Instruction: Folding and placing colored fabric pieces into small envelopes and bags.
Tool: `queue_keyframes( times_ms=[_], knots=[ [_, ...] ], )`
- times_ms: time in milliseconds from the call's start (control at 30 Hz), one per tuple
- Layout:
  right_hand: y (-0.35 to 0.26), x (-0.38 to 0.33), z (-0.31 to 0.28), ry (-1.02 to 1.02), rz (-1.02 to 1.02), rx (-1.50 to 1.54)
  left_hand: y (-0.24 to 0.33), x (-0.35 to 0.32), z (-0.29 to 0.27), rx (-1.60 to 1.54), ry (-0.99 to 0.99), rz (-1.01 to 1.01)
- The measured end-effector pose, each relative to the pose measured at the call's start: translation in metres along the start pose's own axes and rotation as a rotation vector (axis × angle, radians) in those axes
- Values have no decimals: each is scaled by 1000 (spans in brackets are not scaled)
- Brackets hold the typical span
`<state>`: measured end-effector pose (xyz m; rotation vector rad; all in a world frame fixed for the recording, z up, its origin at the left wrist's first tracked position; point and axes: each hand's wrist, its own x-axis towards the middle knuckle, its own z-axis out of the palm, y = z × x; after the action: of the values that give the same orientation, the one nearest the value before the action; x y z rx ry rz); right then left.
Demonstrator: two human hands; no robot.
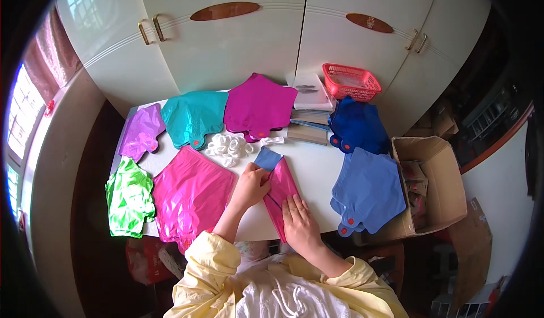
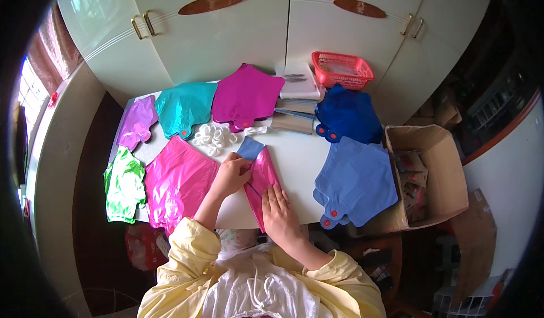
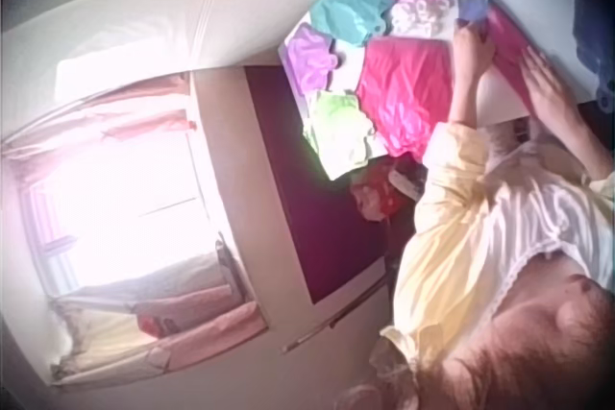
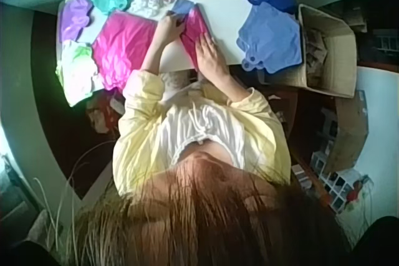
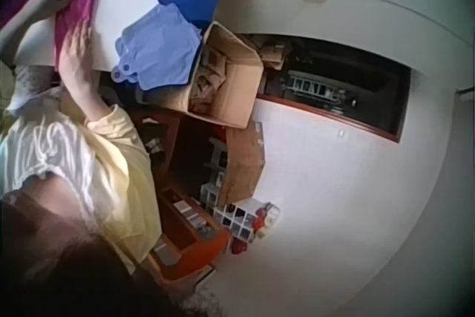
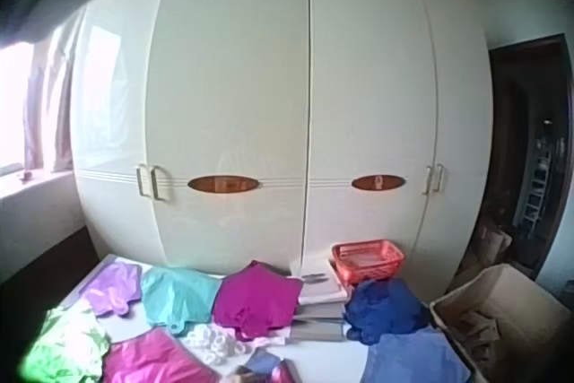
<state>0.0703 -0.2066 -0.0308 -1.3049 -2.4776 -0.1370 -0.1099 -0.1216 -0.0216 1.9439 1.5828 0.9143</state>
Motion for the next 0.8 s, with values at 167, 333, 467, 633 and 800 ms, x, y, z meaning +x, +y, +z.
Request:
queue_keyframes(
  times_ms=[167,333,467,633,800],
  knots=[
    [0,1,1,8,-14,6,-5,0,3,-4,2,37],
    [1,0,3,15,-32,-2,-2,0,1,-16,-11,34],
    [2,1,3,7,-48,-8,-6,0,2,-19,-18,41],
    [5,0,2,4,-60,21,-3,-2,5,73,74,69],
    [7,-1,5,29,-50,84,24,-14,6,275,97,265]
  ],
)
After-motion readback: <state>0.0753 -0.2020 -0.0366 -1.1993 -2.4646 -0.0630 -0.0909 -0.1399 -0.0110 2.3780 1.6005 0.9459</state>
